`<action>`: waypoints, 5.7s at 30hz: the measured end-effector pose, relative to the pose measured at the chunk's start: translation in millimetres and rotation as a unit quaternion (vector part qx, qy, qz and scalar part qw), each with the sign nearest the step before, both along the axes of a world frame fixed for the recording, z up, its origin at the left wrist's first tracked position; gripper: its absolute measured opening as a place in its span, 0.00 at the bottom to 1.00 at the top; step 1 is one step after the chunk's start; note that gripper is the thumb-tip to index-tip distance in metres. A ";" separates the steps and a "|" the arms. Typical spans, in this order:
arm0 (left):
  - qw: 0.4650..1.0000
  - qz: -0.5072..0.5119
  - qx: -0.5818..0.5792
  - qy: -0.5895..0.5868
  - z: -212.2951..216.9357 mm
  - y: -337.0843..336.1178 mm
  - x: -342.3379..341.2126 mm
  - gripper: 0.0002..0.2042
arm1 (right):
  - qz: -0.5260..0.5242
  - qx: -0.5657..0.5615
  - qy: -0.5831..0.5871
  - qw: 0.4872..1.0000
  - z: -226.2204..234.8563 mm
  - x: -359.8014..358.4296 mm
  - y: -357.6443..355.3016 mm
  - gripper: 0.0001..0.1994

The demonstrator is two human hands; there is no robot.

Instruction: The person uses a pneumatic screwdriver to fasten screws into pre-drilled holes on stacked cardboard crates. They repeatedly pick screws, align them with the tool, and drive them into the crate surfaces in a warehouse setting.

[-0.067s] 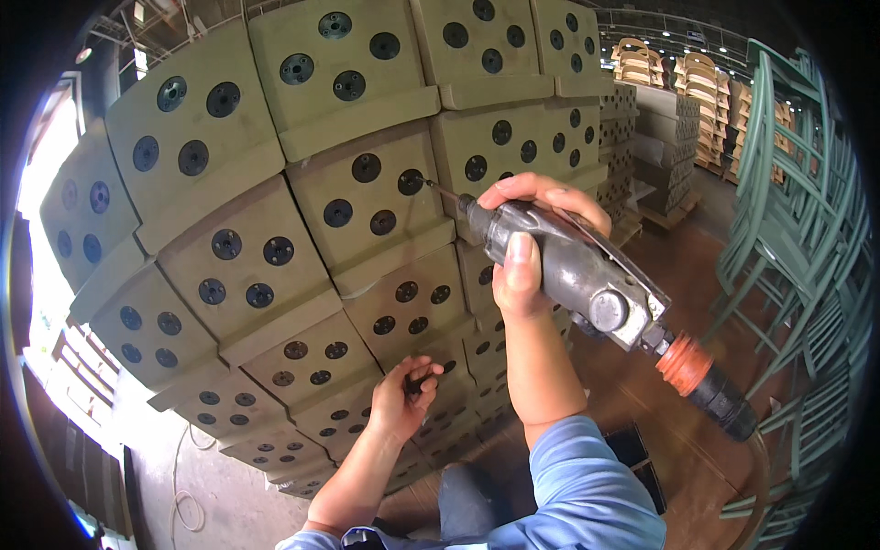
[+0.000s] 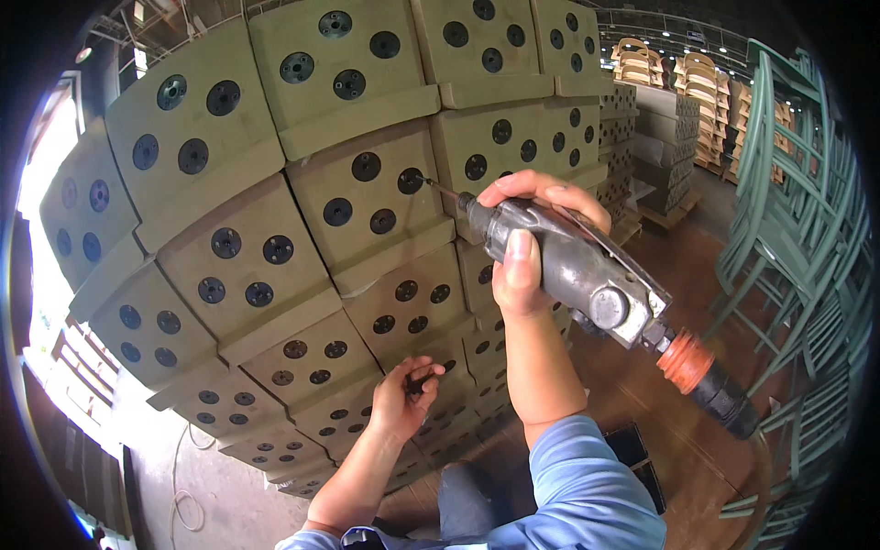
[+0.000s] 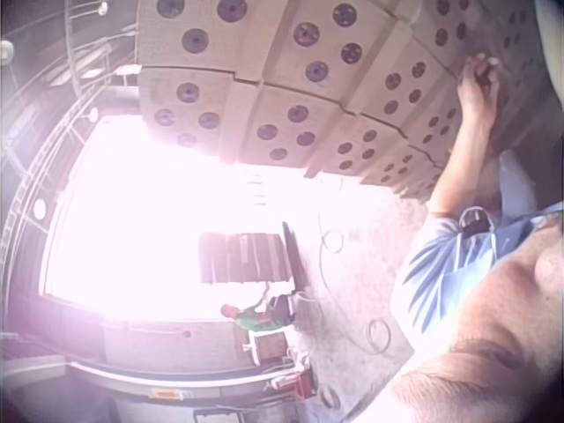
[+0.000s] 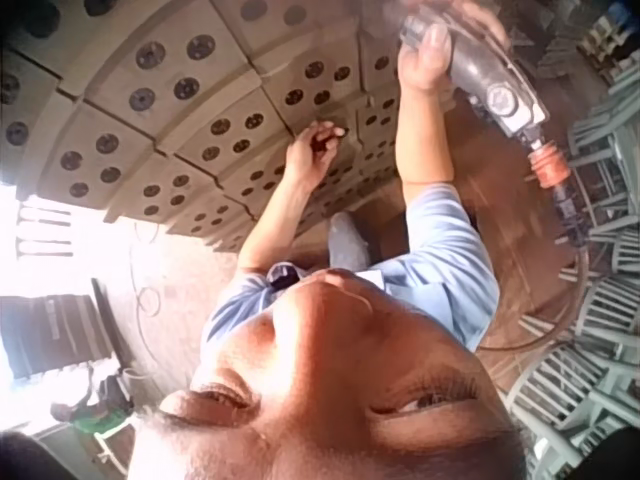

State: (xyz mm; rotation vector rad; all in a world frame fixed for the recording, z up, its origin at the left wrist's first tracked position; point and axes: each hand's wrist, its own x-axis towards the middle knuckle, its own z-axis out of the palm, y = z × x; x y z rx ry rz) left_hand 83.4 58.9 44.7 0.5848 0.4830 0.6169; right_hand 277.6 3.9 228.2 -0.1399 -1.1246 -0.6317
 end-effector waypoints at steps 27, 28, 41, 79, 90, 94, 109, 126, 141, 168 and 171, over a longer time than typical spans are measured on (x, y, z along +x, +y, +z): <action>0.977 0.011 -0.070 0.199 -103.3 -16.3 -24.7 0.10 | -0.008 -0.052 -0.061 0.997 5.4 1.5 27.3 0.23; 0.979 0.006 -0.066 0.191 -107.1 -17.7 -26.4 0.10 | -0.003 -0.063 -0.049 0.997 4.8 0.0 22.7 0.23; 0.988 0.037 0.093 -0.121 71.5 -8.5 -1.5 0.16 | 0.205 -0.090 -0.050 0.973 -81.9 -67.4 -101.0 0.29; 0.963 -0.029 0.183 -0.198 172.2 19.0 89.1 0.17 | 0.030 -0.032 -0.033 0.998 -27.1 -10.0 -45.3 0.26; 0.964 0.016 0.191 -0.182 189.6 36.5 108.0 0.14 | 0.011 -0.016 -0.083 0.996 3.5 10.0 -6.8 0.25; 0.963 0.021 0.196 -0.185 187.1 42.5 108.6 0.13 | 0.026 -0.020 -0.074 0.997 7.4 9.1 2.0 0.26; 0.978 -0.025 0.190 -0.079 99.1 13.5 67.0 0.14 | 0.086 -0.010 -0.063 0.994 29.9 8.6 8.4 0.22; 0.999 -0.008 0.038 -0.006 9.9 14.0 14.0 0.11 | 0.071 -0.040 -0.081 0.993 22.3 6.7 36.7 0.20; 0.991 0.130 -0.033 -0.012 -37.8 -8.3 -68.5 0.08 | 0.176 -0.100 -0.021 0.979 -64.4 -85.8 -73.9 0.29; 0.965 0.187 0.142 -0.119 75.1 -68.0 -123.0 0.06 | 0.264 -0.197 -0.107 0.938 -92.1 -175.9 -147.1 0.26; 0.965 0.178 0.165 -0.097 78.9 -60.6 -123.7 0.07 | 0.268 -0.201 -0.113 0.935 -92.3 -168.2 -139.8 0.25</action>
